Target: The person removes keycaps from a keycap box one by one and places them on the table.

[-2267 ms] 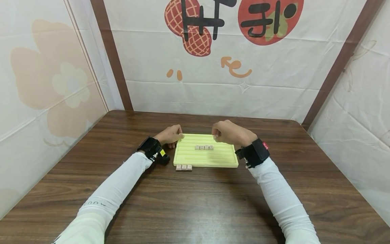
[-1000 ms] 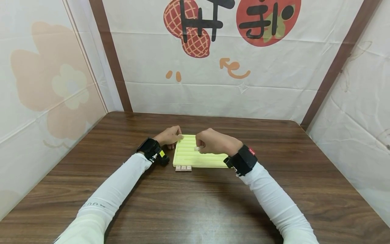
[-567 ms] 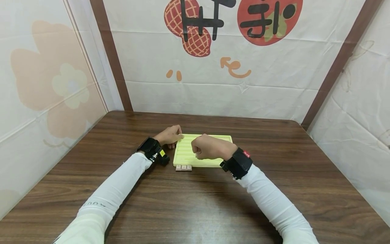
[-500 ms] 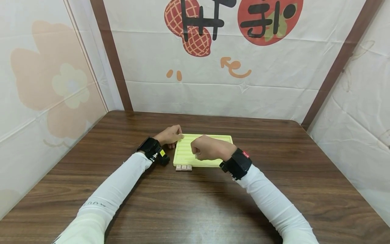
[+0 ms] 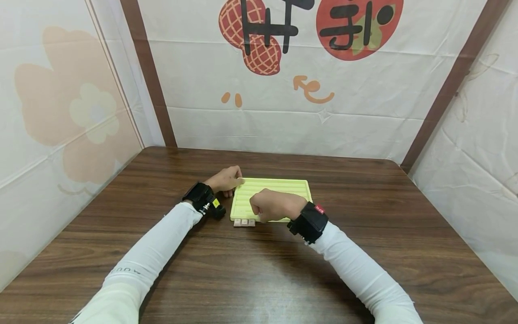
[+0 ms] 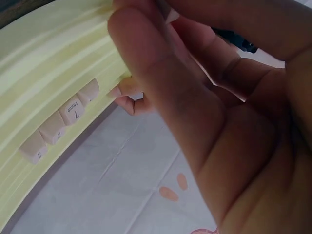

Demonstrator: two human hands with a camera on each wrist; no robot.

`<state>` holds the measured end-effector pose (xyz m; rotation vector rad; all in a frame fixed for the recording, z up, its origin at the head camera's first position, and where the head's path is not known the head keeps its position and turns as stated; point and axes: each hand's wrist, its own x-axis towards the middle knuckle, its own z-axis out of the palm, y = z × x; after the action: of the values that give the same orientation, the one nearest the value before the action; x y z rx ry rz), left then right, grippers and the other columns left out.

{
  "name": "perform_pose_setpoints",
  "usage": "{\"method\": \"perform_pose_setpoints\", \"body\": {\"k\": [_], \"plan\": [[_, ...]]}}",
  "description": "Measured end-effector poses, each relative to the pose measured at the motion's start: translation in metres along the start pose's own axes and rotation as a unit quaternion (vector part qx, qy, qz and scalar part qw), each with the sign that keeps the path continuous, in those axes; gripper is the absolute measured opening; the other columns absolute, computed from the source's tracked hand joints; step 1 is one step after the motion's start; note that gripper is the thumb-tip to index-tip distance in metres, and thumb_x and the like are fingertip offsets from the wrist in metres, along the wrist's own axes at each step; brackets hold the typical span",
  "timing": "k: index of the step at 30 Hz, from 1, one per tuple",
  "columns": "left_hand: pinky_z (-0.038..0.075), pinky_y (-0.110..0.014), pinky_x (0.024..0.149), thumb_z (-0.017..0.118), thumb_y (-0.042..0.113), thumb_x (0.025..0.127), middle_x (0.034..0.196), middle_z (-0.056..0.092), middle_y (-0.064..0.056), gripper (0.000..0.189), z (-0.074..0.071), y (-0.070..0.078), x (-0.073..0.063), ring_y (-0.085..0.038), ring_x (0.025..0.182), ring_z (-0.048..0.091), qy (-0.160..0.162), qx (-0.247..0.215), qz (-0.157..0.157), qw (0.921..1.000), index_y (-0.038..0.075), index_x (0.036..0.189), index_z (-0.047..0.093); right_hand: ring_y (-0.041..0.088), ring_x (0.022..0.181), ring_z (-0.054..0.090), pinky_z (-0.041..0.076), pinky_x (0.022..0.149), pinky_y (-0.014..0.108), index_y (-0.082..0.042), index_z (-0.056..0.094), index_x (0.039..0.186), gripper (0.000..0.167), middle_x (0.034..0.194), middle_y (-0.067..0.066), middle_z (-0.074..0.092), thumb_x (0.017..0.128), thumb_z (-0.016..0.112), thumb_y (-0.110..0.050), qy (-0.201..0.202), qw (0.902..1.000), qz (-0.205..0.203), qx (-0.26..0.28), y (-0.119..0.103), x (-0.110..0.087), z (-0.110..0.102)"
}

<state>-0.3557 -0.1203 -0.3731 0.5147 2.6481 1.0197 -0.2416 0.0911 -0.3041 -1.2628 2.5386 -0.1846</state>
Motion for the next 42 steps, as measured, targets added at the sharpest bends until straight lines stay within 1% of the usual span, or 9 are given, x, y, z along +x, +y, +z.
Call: {"method": "perform_pose_setpoints", "body": {"k": [3, 9, 11, 14, 17, 21, 27, 34, 42], "plan": [[0.048, -0.027, 0.048, 0.047, 0.023, 0.102, 0.073, 0.054, -0.006, 0.017, 0.0, 0.0, -0.001, -0.016, 0.052, 0.056, 0.001, 0.003, 0.004, 1.0, 0.006, 0.101, 0.046, 0.009, 0.066, 0.027, 0.028, 0.065, 0.024, -0.004, 0.055, 0.085, 0.011, 0.071, -0.005, 0.034, 0.082, 0.055, 0.007, -0.008, 0.9999, 0.007, 0.002, -0.001, 0.001, 0.002], [0.048, -0.026, 0.047, 0.047, 0.023, 0.102, 0.071, 0.054, -0.006, 0.017, 0.0, 0.0, -0.001, -0.015, 0.05, 0.056, -0.001, 0.002, 0.001, 1.0, 0.006, 0.101, 0.046, 0.008, 0.07, 0.041, 0.038, 0.069, 0.022, -0.008, 0.061, 0.092, 0.014, 0.081, -0.001, 0.055, 0.083, 0.061, 0.003, -0.017, 0.9996, 0.023, -0.002, 0.001, 0.003, 0.006], [0.048, -0.026, 0.047, 0.047, 0.023, 0.102, 0.071, 0.054, -0.006, 0.017, 0.0, 0.001, 0.0, -0.015, 0.05, 0.056, -0.002, 0.0, -0.001, 1.0, 0.006, 0.101, 0.046, 0.008, 0.07, 0.039, 0.037, 0.069, 0.022, -0.009, 0.06, 0.089, 0.015, 0.079, -0.002, 0.053, 0.082, 0.062, 0.004, -0.017, 0.9995, 0.026, -0.006, 0.001, 0.003, 0.007], [0.048, -0.027, 0.047, 0.047, 0.023, 0.102, 0.071, 0.054, -0.006, 0.016, 0.0, 0.001, 0.0, -0.015, 0.05, 0.056, -0.003, -0.001, -0.002, 1.0, 0.006, 0.1, 0.046, 0.009, 0.067, 0.029, 0.029, 0.066, 0.023, -0.01, 0.05, 0.078, 0.02, 0.071, -0.005, 0.035, 0.081, 0.061, 0.006, -0.021, 0.9994, 0.027, -0.008, 0.0, 0.004, 0.008], [0.048, -0.027, 0.048, 0.047, 0.023, 0.102, 0.071, 0.054, -0.006, 0.016, 0.0, 0.001, 0.0, -0.016, 0.05, 0.056, -0.002, -0.001, 0.0, 1.0, 0.007, 0.1, 0.046, 0.011, 0.067, 0.023, 0.024, 0.065, 0.026, -0.01, 0.043, 0.075, 0.025, 0.071, -0.005, 0.026, 0.081, 0.061, 0.007, -0.027, 0.9991, 0.032, -0.007, 0.0, 0.005, 0.009], [0.048, -0.027, 0.048, 0.047, 0.023, 0.102, 0.072, 0.054, -0.007, 0.016, 0.0, 0.0, 0.001, -0.016, 0.051, 0.056, 0.001, 0.003, 0.002, 1.0, 0.007, 0.099, 0.046, 0.01, 0.068, 0.026, 0.025, 0.066, 0.026, -0.01, 0.046, 0.077, 0.024, 0.073, -0.005, 0.028, 0.083, 0.064, 0.005, -0.029, 0.9988, 0.038, -0.009, -0.002, 0.007, 0.01], [0.048, -0.027, 0.047, 0.047, 0.024, 0.102, 0.074, 0.054, -0.007, 0.017, 0.0, -0.001, 0.001, -0.017, 0.052, 0.057, 0.002, 0.007, 0.001, 1.0, 0.007, 0.099, 0.046, 0.012, 0.067, 0.022, 0.022, 0.065, 0.026, -0.012, 0.034, 0.071, 0.035, 0.071, -0.004, 0.019, 0.081, 0.062, 0.007, -0.027, 0.9986, 0.037, -0.026, -0.005, 0.009, 0.013], [0.048, -0.027, 0.048, 0.047, 0.024, 0.102, 0.074, 0.054, -0.007, 0.017, 0.0, -0.001, 0.001, -0.017, 0.052, 0.056, 0.002, 0.008, 0.004, 1.0, 0.007, 0.099, 0.046, 0.011, 0.066, 0.024, 0.024, 0.062, 0.024, -0.011, 0.041, 0.071, 0.03, 0.07, -0.005, 0.023, 0.081, 0.064, 0.005, -0.025, 0.998, 0.051, -0.028, -0.006, 0.01, 0.014], [0.048, -0.028, 0.047, 0.047, 0.023, 0.101, 0.072, 0.055, -0.007, 0.017, 0.0, -0.002, 0.002, -0.017, 0.051, 0.057, 0.0, 0.002, 0.001, 1.0, 0.007, 0.099, 0.047, 0.011, 0.062, 0.017, 0.019, 0.059, 0.025, -0.018, 0.027, 0.064, 0.047, 0.067, -0.006, 0.013, 0.082, 0.065, 0.003, -0.03, 0.9976, 0.051, -0.038, -0.006, 0.012, 0.017]]}}
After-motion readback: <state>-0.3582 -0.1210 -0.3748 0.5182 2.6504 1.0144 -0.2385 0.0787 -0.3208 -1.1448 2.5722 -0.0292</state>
